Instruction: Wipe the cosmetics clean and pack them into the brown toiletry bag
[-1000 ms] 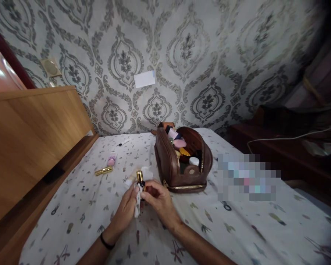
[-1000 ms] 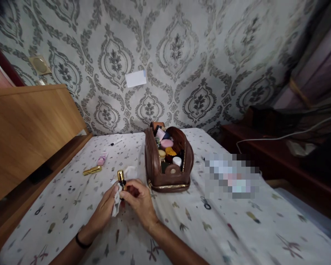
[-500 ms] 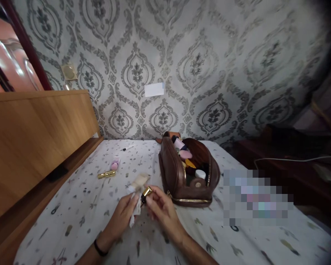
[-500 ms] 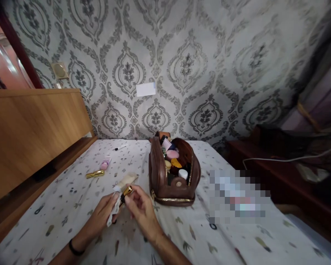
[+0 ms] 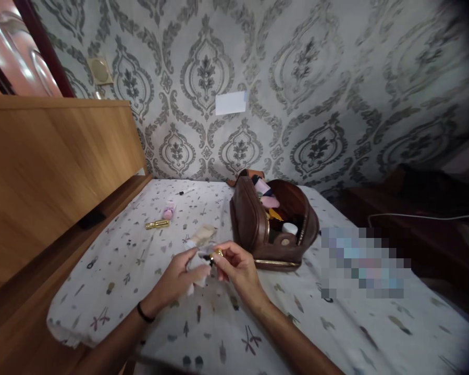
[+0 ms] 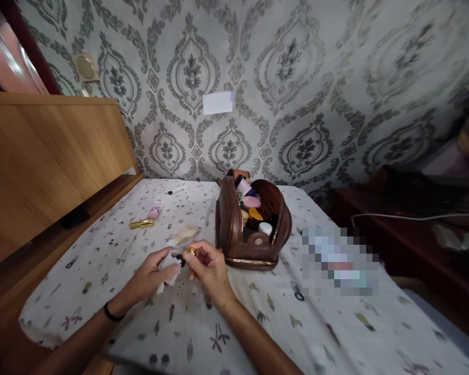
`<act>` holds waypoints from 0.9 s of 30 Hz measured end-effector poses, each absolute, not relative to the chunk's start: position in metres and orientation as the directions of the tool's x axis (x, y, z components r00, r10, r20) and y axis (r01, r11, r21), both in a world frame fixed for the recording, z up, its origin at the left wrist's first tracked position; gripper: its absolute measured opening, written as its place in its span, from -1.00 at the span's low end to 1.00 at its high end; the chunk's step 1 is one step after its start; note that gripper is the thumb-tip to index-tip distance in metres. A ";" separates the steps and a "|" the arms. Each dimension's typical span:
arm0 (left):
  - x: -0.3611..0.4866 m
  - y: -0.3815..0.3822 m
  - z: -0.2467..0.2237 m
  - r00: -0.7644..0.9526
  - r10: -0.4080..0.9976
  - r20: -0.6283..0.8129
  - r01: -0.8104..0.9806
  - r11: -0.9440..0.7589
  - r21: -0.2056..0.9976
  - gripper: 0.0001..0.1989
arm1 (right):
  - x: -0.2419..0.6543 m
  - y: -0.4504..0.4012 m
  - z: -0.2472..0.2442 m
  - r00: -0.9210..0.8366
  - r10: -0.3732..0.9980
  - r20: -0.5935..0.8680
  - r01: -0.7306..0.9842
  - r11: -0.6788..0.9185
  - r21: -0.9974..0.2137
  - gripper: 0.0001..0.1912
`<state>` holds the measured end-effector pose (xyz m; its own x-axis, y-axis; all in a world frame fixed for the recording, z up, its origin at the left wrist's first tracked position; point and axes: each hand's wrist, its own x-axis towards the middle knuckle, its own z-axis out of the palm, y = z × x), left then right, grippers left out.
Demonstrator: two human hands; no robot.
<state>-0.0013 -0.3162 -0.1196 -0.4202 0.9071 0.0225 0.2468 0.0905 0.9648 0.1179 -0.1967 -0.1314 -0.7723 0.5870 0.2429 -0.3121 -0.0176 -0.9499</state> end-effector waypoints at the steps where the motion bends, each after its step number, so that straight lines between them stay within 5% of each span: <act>1: -0.001 -0.317 -0.117 -0.401 0.915 0.056 0.353 0.098 0.931 -0.74 | 0.117 -0.198 -0.132 -0.777 0.580 0.244 -0.313 -0.019 -0.950 -0.62; 7: 0.006 -0.318 -0.113 -0.320 0.940 0.115 0.652 0.130 0.747 -0.91 | 0.127 -0.204 -0.123 -0.822 0.533 0.199 -0.259 -0.040 -0.965 -0.55; 15: 0.016 -0.306 -0.072 -0.007 1.000 -0.019 0.544 0.020 0.839 -0.74 | 0.178 -0.192 -0.091 -0.796 0.561 0.228 -0.234 0.061 -0.970 -0.59; 23: 0.032 -0.260 -0.074 0.071 0.991 -0.115 0.530 0.060 0.846 -0.52 | 0.223 -0.166 -0.072 -0.659 0.643 0.391 -0.251 0.302 -0.920 -0.76; 25: 0.033 -0.250 -0.072 0.091 0.994 -0.054 0.587 -0.010 0.809 -0.50 | 0.235 -0.153 -0.064 -0.600 0.673 0.431 -0.238 0.365 -0.900 -0.79; 27: 0.033 -0.239 -0.064 0.123 0.980 0.157 0.681 -0.198 0.705 -0.55 | 0.246 -0.137 -0.053 -0.522 0.727 0.446 -0.216 0.393 -0.894 -0.83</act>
<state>0.0327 -0.2392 -0.0637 0.1226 0.9800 0.1567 0.6814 -0.1979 0.7046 0.2457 -0.1365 -0.0531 -0.5223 0.7266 0.4463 -0.2163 0.3934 -0.8936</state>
